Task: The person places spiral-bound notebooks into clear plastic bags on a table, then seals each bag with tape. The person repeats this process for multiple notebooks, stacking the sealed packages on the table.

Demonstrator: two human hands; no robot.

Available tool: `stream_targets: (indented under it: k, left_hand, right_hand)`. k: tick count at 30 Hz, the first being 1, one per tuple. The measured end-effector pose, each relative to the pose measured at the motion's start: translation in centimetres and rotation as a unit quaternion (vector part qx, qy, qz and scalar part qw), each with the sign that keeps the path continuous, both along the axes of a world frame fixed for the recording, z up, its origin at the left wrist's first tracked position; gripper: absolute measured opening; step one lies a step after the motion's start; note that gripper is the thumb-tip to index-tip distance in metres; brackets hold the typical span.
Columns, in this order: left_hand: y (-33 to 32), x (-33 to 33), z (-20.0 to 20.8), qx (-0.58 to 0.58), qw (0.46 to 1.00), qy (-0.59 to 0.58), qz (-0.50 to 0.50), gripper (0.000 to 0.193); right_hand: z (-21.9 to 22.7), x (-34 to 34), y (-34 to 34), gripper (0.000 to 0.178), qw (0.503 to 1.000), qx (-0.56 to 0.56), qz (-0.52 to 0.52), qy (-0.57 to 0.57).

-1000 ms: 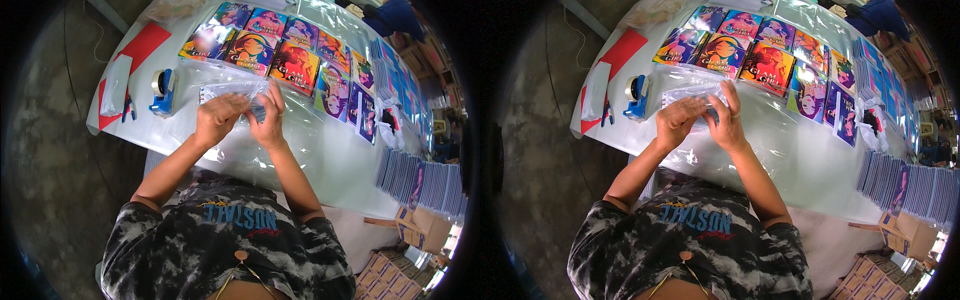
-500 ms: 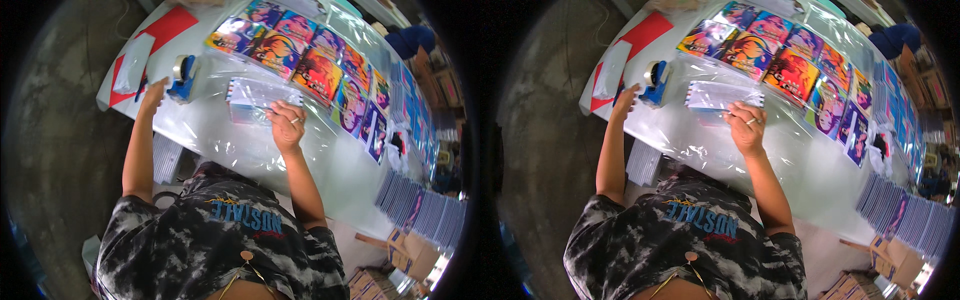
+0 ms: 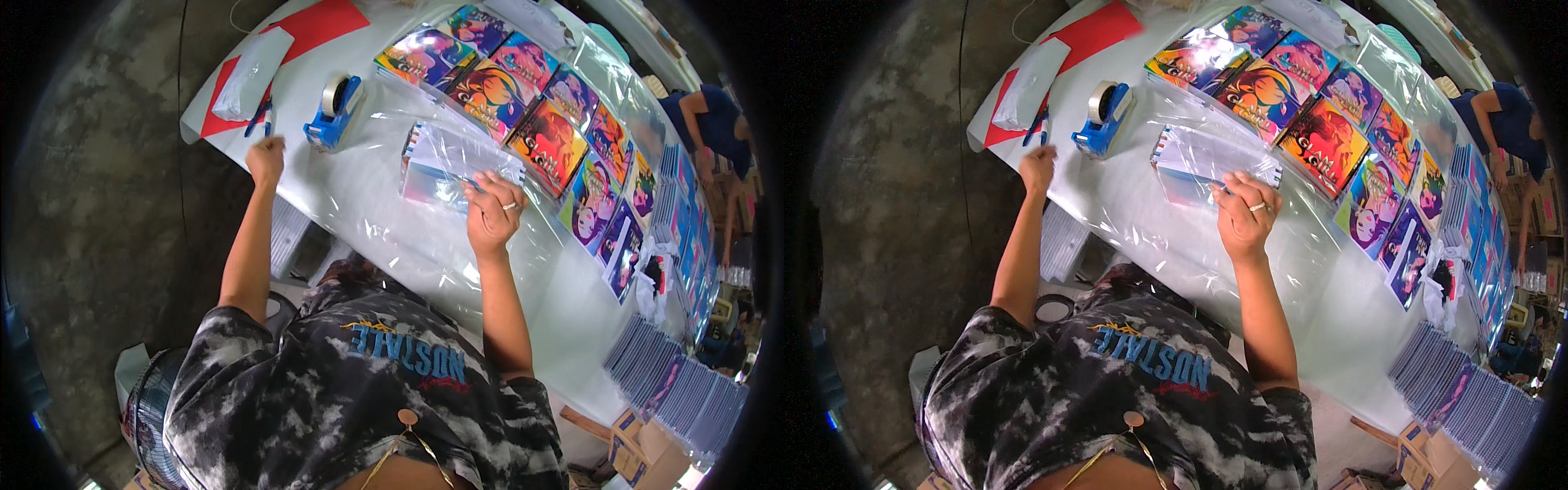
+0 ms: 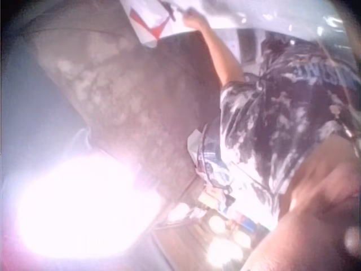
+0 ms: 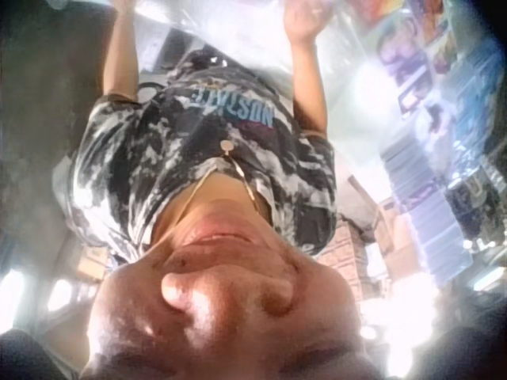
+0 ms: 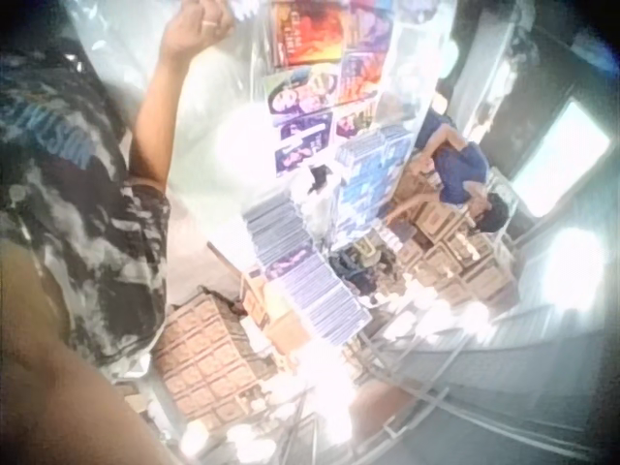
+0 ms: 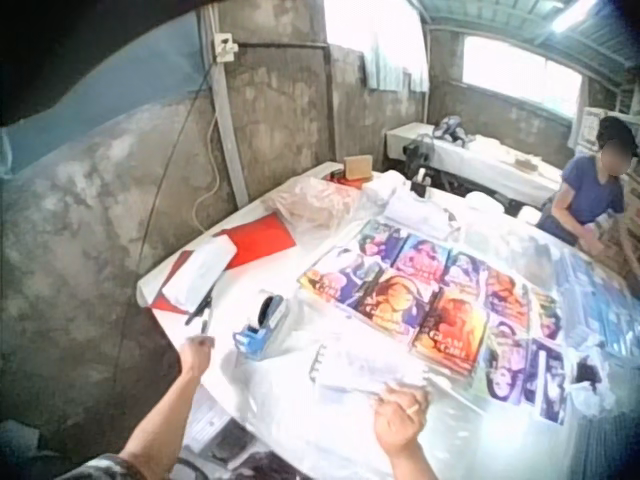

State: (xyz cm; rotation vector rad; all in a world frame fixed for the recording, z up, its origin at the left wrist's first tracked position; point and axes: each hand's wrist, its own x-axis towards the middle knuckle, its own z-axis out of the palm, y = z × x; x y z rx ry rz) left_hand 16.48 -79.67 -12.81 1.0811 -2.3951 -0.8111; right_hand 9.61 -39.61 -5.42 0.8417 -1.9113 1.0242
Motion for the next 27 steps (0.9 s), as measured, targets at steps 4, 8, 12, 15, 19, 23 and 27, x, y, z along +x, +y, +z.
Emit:
stream_targets:
  k: [4, 8, 12, 15, 19, 23, 27]
  left_hand:
    - [15.4, -3.3, 13.6, 0.31, 0.901, 0.219, -0.208, 0.028]
    - [27.9, -0.4, 13.7, 0.497, 0.821, 0.072, -0.271, 0.034]
    - [28.5, 0.2, 10.4, 0.506, 0.836, 0.083, -0.197, 0.037]
    - [29.2, -0.4, 10.2, 0.484, 0.844, 0.117, -0.199, 0.038]
    - [29.0, -1.0, 8.8, 0.46, 0.861, 0.108, -0.186, 0.044]
    - [24.8, 0.1, 0.0, 0.515, 0.843, -0.072, -0.139, 0.044]
    - [19.9, 0.8, -0.9, 0.827, 0.554, -0.098, -0.001, 0.067]
  right_hand:
    - [-0.3, -0.2, 0.7, 0.021, 1.0, 0.015, -0.014, 0.004]
    - [-0.1, 0.1, 0.4, 0.021, 1.0, 0.007, 0.002, -0.001]
    - [0.2, 0.1, 0.5, 0.027, 0.998, -0.027, 0.026, -0.048]
    - [0.5, -0.1, 1.1, 0.045, 0.998, 0.021, 0.01, -0.051]
    - [2.4, 0.5, 1.2, 0.05, 0.972, 0.207, -0.038, -0.104]
    - [5.8, 1.2, 1.6, 0.04, 0.948, 0.246, 0.015, -0.202]
    - [8.6, 3.2, 1.6, 0.029, 0.93, 0.309, -0.003, -0.196]
